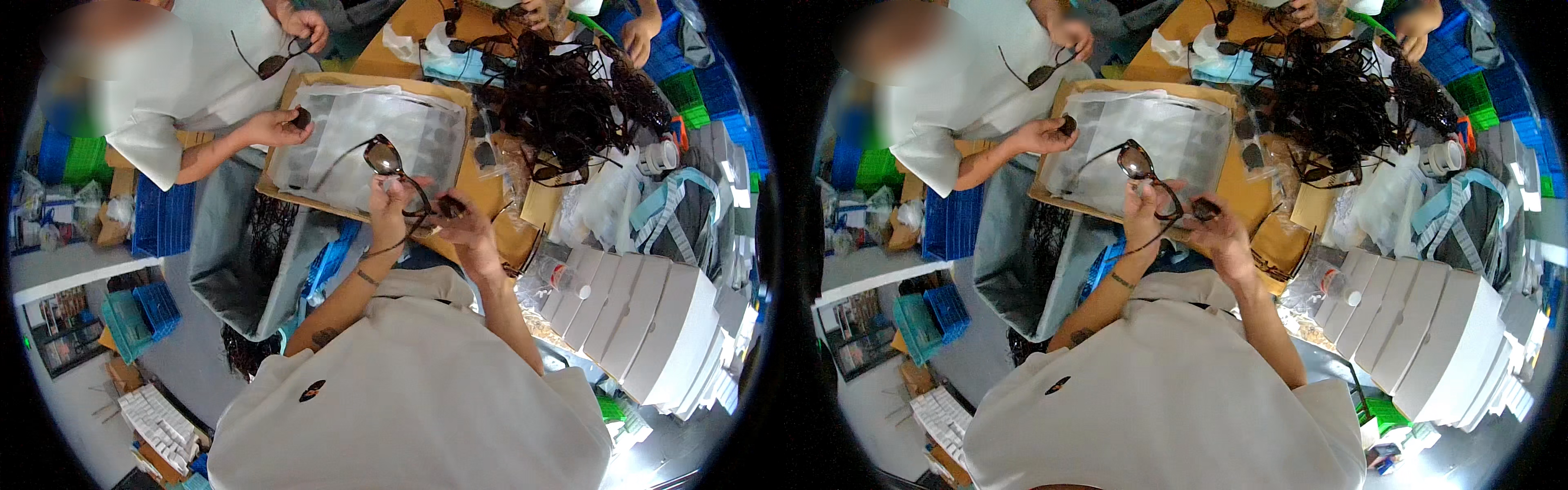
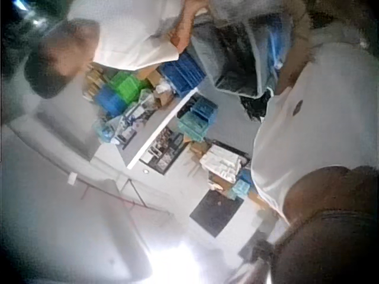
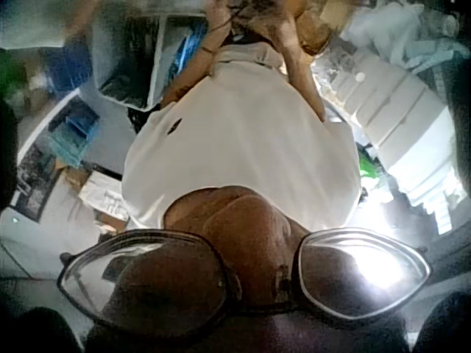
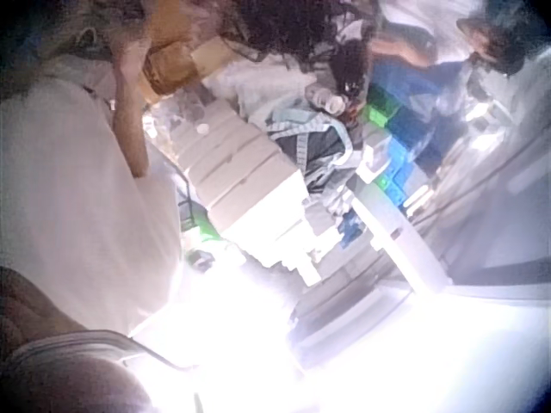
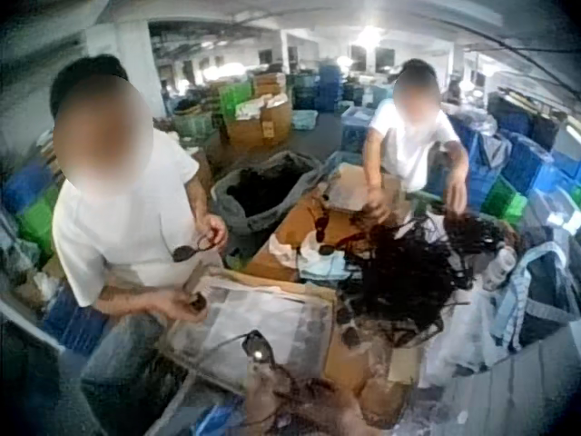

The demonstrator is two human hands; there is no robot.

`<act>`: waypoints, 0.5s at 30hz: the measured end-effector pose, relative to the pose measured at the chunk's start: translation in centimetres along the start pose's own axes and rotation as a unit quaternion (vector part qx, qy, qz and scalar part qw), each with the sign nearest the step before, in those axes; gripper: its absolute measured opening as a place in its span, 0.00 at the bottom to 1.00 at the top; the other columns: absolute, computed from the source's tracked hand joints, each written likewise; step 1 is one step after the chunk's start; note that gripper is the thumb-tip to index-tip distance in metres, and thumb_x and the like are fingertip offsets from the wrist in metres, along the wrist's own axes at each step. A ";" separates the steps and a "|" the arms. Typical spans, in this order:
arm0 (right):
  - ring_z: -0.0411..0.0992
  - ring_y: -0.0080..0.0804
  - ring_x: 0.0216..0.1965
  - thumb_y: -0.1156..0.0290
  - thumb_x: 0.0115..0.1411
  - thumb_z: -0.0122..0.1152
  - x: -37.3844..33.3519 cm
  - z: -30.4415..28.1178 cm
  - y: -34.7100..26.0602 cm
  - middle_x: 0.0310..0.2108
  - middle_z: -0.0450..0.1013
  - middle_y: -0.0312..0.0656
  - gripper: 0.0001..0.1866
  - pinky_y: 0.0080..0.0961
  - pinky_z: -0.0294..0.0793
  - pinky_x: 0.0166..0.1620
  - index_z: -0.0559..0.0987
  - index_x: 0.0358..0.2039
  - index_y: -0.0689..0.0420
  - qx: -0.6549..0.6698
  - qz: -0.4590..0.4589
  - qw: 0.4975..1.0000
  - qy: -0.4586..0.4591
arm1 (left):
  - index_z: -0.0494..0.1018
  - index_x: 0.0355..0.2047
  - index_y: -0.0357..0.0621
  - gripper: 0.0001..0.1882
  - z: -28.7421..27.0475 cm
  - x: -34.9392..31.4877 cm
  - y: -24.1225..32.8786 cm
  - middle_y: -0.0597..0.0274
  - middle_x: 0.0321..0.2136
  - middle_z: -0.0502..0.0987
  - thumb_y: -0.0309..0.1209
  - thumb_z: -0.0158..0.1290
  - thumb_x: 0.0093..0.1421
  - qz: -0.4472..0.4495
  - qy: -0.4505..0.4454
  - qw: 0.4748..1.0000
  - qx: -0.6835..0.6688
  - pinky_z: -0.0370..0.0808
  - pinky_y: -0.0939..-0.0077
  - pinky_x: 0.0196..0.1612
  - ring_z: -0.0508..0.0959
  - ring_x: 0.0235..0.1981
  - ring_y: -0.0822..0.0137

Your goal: The person assembles sunglasses by picking up frames and lenses from a cardboard box and attaching them together. They place the completed sunglasses into a pile on the table. The person also handles a bundle of sunglasses and places them into a large bag.

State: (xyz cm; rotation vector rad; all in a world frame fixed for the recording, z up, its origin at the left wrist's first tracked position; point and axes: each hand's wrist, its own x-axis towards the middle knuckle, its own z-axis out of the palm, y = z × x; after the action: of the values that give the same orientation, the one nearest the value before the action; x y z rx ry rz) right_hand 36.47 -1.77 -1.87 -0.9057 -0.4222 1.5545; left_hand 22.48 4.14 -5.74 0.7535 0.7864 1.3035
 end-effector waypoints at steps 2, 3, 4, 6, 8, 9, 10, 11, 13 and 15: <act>0.74 0.32 0.45 0.85 0.58 0.57 0.9 -1.3 -0.3 0.43 0.74 0.45 0.20 0.27 0.73 0.51 0.70 0.52 0.65 -0.045 -0.052 0.998 0.008 | 0.60 0.50 0.43 0.20 -1.4 -0.3 0.6 0.48 0.41 0.76 0.43 0.49 0.67 -0.035 -0.011 0.998 -0.059 0.80 0.59 0.44 0.79 0.43 0.54; 0.74 0.37 0.49 0.74 0.64 0.57 1.7 -2.0 -0.6 0.48 0.70 0.46 0.20 0.33 0.73 0.53 0.68 0.56 0.63 -0.077 -0.079 0.994 -0.015 | 0.60 0.51 0.43 0.19 -1.3 -0.5 1.8 0.48 0.41 0.76 0.41 0.49 0.68 -0.072 -0.006 0.994 -0.079 0.80 0.58 0.44 0.79 0.43 0.54; 0.74 0.36 0.48 0.72 0.65 0.57 2.3 -2.5 -0.8 0.46 0.71 0.46 0.20 0.32 0.73 0.51 0.68 0.56 0.63 -0.133 -0.079 0.988 0.011 | 0.60 0.51 0.43 0.18 -1.5 -0.7 2.6 0.48 0.41 0.76 0.40 0.48 0.68 -0.108 -0.002 0.989 -0.100 0.80 0.57 0.44 0.79 0.43 0.54; 0.74 0.34 0.46 0.69 0.66 0.57 3.5 -2.6 -1.8 0.42 0.73 0.44 0.20 0.30 0.74 0.48 0.68 0.56 0.63 -0.244 -0.076 0.965 0.060 | 0.60 0.53 0.44 0.16 -3.1 -1.1 2.8 0.50 0.40 0.75 0.35 0.46 0.69 -0.155 -0.030 0.978 -0.135 0.80 0.55 0.40 0.79 0.41 0.55; 0.75 0.27 0.36 0.72 0.65 0.58 5.0 -3.5 -1.8 0.34 0.75 0.39 0.15 0.25 0.73 0.38 0.72 0.50 0.63 -0.328 -0.062 0.938 0.100 | 0.61 0.53 0.44 0.14 -5.2 -1.4 2.8 0.51 0.39 0.75 0.33 0.46 0.70 -0.196 -0.112 0.955 -0.194 0.80 0.54 0.39 0.79 0.39 0.56; 0.74 0.26 0.33 0.73 0.65 0.58 5.7 -3.2 -1.9 0.33 0.75 0.39 0.14 0.23 0.72 0.36 0.72 0.49 0.63 -0.318 -0.060 0.941 0.097 | 0.66 0.49 0.40 0.12 -4.3 -2.3 3.9 0.53 0.36 0.75 0.31 0.46 0.69 -0.190 -0.067 0.966 -0.162 0.80 0.57 0.37 0.78 0.38 0.59; 0.74 0.25 0.30 0.74 0.65 0.58 6.3 -2.7 -2.0 0.32 0.75 0.38 0.12 0.22 0.72 0.33 0.73 0.48 0.63 -0.308 -0.058 0.945 0.093 | 0.67 0.48 0.39 0.11 -5.1 -2.8 3.9 0.53 0.34 0.75 0.31 0.46 0.69 -0.210 -0.068 0.967 -0.125 0.80 0.58 0.35 0.78 0.37 0.60; 0.73 0.23 0.26 0.77 0.64 0.58 6.7 -2.1 -2.1 0.32 0.75 0.39 0.10 0.20 0.70 0.30 0.74 0.45 0.64 -0.307 -0.070 0.945 0.090 | 0.69 0.46 0.38 0.11 -6.4 -3.4 3.7 0.54 0.32 0.75 0.31 0.46 0.68 -0.230 -0.068 0.967 -0.088 0.79 0.60 0.34 0.78 0.35 0.60; 0.73 0.23 0.26 0.77 0.63 0.58 8.0 -1.9 -0.6 0.30 0.76 0.38 0.11 0.20 0.69 0.29 0.74 0.45 0.64 -0.288 -0.077 0.952 0.075 | 0.73 0.42 0.35 0.10 -8.1 -4.4 4.6 0.60 0.22 0.74 0.29 0.51 0.66 -0.248 -0.067 0.966 0.025 0.77 0.68 0.27 0.78 0.26 0.66; 0.74 0.24 0.26 0.77 0.62 0.60 9.6 -1.0 1.5 0.29 0.76 0.39 0.10 0.21 0.70 0.29 0.75 0.44 0.64 -0.293 -0.065 0.953 0.044 | 0.75 0.40 0.34 0.09 -8.4 -4.8 6.0 0.63 0.20 0.73 0.28 0.54 0.64 -0.253 -0.085 0.953 0.142 0.75 0.73 0.25 0.76 0.21 0.70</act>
State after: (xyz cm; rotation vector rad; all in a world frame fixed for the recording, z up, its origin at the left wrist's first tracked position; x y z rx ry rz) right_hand 36.52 6.79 -6.54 -1.3649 -0.8885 1.2758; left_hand 11.74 0.40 -4.81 0.8102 0.9615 0.6635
